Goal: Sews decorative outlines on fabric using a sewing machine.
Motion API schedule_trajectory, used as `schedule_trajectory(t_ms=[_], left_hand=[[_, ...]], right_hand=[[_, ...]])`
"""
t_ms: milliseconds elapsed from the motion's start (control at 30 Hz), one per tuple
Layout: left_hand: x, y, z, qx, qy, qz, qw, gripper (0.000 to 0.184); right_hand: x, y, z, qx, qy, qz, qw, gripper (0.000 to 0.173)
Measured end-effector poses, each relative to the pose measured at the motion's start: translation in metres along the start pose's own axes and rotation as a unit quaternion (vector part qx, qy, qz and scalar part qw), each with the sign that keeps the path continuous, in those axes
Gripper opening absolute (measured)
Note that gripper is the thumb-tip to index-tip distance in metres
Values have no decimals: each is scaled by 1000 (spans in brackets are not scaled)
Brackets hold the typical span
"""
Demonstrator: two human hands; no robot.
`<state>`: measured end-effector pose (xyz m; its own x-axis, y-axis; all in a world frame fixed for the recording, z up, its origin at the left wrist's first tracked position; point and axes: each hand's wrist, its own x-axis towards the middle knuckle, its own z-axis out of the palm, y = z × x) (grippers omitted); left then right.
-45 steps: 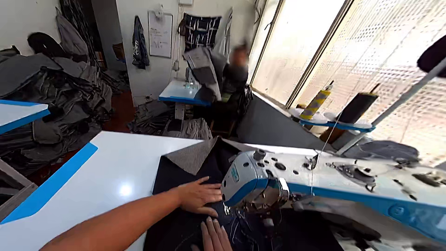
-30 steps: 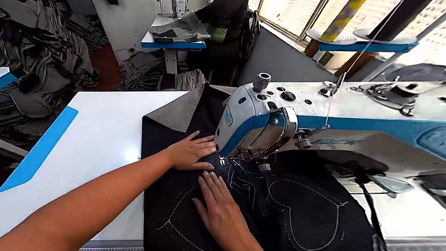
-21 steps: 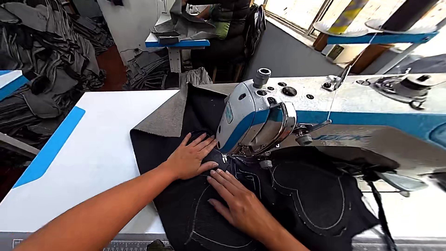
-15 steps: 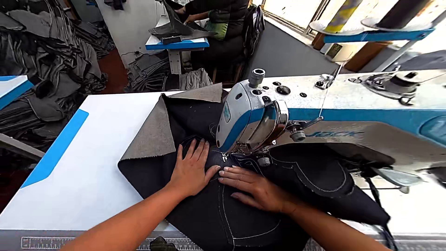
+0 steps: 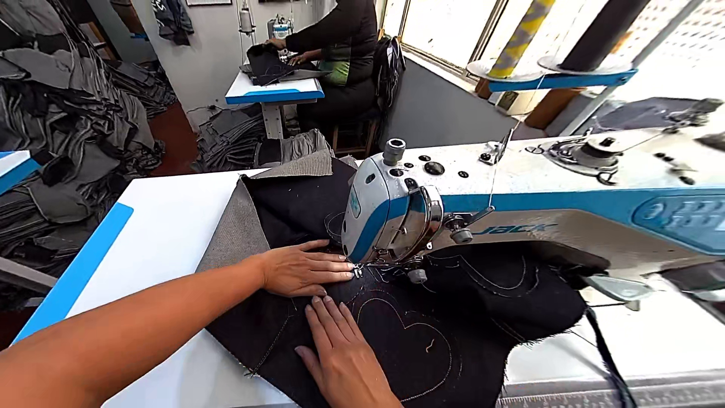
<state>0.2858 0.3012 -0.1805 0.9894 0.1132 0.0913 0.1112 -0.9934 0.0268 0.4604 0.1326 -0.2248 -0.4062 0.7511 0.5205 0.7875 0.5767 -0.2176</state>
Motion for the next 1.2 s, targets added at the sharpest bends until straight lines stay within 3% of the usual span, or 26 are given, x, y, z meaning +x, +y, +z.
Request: schedule_trajectory(t_ms=[167, 333, 500, 600, 700, 867, 1200], left_hand=[[-5, 18, 12, -37, 2, -85, 996, 56], [3, 56, 14, -30, 4, -227, 973, 57], [39, 118, 16, -77, 0, -441, 894, 66], [58, 137, 11, -113, -21, -511, 852, 70], [60, 140, 3, -145, -41, -516, 843, 70], [42, 135, 5, -125, -27, -458, 880, 68], [50, 144, 7, -135, -18, -485, 864, 69]], right_hand=[[-12, 19, -12, 8, -20, -46, 999, 53], [-22, 53, -29, 64, -40, -85, 994, 46], [-32, 94, -50, 87, -45, -99, 990, 43], [-40, 102, -64, 99, -55, -90, 989, 40], [-46, 86, -72, 92, -77, -58, 991, 40], [-55, 63, -61, 77, -71, -8, 994, 50], [-55, 79, -66, 69, -101, -46, 991, 45]])
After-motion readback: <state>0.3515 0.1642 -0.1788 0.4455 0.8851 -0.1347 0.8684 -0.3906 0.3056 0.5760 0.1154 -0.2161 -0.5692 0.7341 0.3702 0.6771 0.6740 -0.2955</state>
